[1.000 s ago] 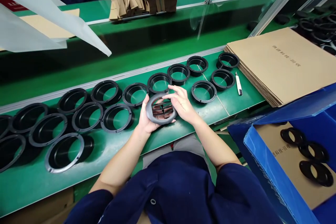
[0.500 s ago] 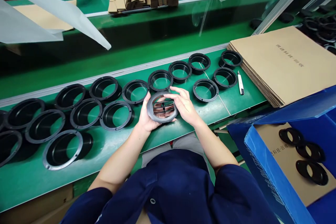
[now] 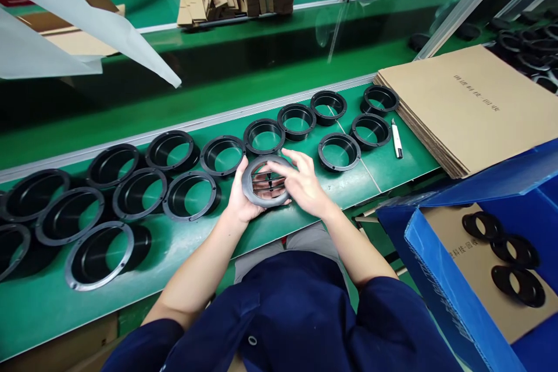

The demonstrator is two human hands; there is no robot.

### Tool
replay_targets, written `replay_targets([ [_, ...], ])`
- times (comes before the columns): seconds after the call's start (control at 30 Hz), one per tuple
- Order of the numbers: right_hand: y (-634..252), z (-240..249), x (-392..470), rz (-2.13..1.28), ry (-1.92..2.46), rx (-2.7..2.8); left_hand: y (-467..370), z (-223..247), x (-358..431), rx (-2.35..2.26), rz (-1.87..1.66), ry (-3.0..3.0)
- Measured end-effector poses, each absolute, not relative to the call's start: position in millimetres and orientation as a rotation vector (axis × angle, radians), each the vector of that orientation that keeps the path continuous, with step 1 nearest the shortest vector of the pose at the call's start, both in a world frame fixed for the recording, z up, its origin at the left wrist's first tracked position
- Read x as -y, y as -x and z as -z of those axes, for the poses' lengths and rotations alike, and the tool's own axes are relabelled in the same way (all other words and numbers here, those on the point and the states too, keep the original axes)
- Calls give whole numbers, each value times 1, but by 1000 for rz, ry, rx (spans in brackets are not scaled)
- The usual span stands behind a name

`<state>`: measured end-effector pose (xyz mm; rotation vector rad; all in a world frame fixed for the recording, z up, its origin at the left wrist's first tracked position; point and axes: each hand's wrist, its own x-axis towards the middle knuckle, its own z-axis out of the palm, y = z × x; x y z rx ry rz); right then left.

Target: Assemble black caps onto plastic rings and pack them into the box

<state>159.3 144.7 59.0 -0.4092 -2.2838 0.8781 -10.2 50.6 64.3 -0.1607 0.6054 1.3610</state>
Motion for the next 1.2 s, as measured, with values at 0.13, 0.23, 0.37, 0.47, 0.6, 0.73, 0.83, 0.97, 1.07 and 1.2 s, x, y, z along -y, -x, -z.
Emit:
replay_targets([
  [0.13,-166,-52,-143,-575,189,2545,3,-65,-54,-683,-1412,212],
  [0.23,-171,-54,-138,-591,296,2639,-6,-63,-56,-742,-1334,178],
  [0.37,-177,-63,-133,-659,357,2719,-17,-58,-53,-776,-1280,49],
  [0.47,-187,-70,-154,-585,521,2594,-18,-57,-50,-719,-1243,-84],
  [0.6,-209,-68,-214,-279,1039,2310,-12,-56,-50,-773,-1267,-207],
  [0.73,-218,-51,-240,-195,1162,2398,-7,-55,-53,-809,-1275,-183],
  [0.83,-213,-40,-220,-199,1122,2485,-6,-55,-54,-851,-1299,-160],
  [0.97,-202,-49,-183,-212,1045,2634,-6,-53,-55,-942,-1369,-82],
  [1.07,-195,-73,-176,-231,944,2644,-6,-50,-56,-999,-1417,-43],
  [1.2,-179,-84,-184,-224,941,2542,-9,-46,-55,-1087,-1476,-117],
])
